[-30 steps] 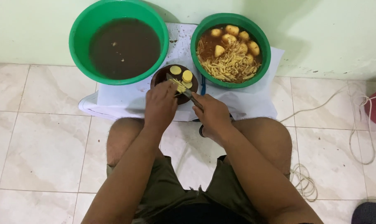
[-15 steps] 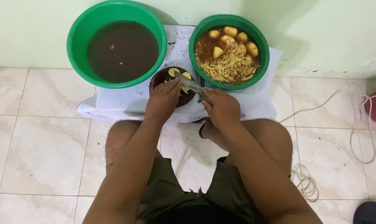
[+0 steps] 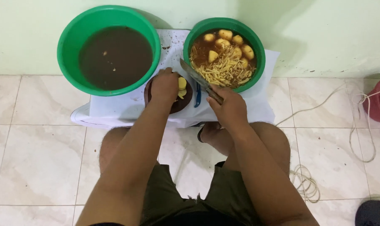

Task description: Slicing yellow fruit into thin strips using a knife and placing them on a small plate.

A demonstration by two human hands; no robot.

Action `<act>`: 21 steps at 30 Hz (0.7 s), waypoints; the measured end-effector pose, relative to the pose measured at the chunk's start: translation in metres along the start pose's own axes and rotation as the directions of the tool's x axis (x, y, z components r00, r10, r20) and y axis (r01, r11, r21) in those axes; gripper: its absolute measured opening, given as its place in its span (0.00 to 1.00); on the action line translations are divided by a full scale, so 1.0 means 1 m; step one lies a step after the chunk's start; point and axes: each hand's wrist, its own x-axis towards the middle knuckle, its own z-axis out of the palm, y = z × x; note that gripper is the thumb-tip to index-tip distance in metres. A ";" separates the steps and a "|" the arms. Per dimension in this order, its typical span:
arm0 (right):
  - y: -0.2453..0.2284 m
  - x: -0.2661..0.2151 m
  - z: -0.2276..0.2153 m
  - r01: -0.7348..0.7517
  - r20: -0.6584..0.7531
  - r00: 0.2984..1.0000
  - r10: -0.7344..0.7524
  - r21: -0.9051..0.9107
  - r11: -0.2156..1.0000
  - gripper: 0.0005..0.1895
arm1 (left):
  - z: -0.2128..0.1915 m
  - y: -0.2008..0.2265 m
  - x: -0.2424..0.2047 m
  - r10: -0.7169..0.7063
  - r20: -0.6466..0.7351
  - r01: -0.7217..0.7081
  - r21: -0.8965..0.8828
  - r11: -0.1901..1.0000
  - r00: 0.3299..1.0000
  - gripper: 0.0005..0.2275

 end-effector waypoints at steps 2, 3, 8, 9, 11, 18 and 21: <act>0.001 0.002 0.000 0.014 -0.004 1.000 -0.014 0.032 0.999 0.22 | 0.006 -0.003 0.008 0.017 0.051 -0.020 0.047 0.999 0.999 0.01; 0.001 0.003 0.000 0.031 -0.010 1.000 -0.030 0.064 0.998 0.22 | 0.008 -0.006 0.012 0.031 0.099 -0.040 0.094 0.995 0.995 0.03; 0.000 0.003 0.002 -0.029 -0.008 0.999 0.031 0.197 0.980 0.22 | 0.032 -0.015 0.015 0.037 0.032 -0.041 0.140 0.989 0.999 0.05; 0.001 0.004 0.003 -0.040 -0.010 0.999 0.044 0.258 0.965 0.22 | 0.042 -0.019 0.015 0.041 0.019 -0.044 0.142 0.989 0.999 0.06; 0.003 0.001 0.006 -0.063 0.001 0.998 0.066 0.308 0.949 0.22 | 0.018 -0.014 0.018 0.033 0.079 -0.043 0.118 0.992 0.996 0.04; 0.018 -0.005 0.022 -0.128 0.044 0.991 0.124 0.532 0.837 0.19 | 0.006 -0.016 0.022 0.110 0.082 -0.116 0.079 0.990 0.991 0.04; 0.020 -0.009 0.031 -0.144 0.082 0.990 0.118 0.524 0.839 0.19 | -0.023 -0.020 0.026 0.101 -0.010 -0.099 0.119 0.988 0.995 0.04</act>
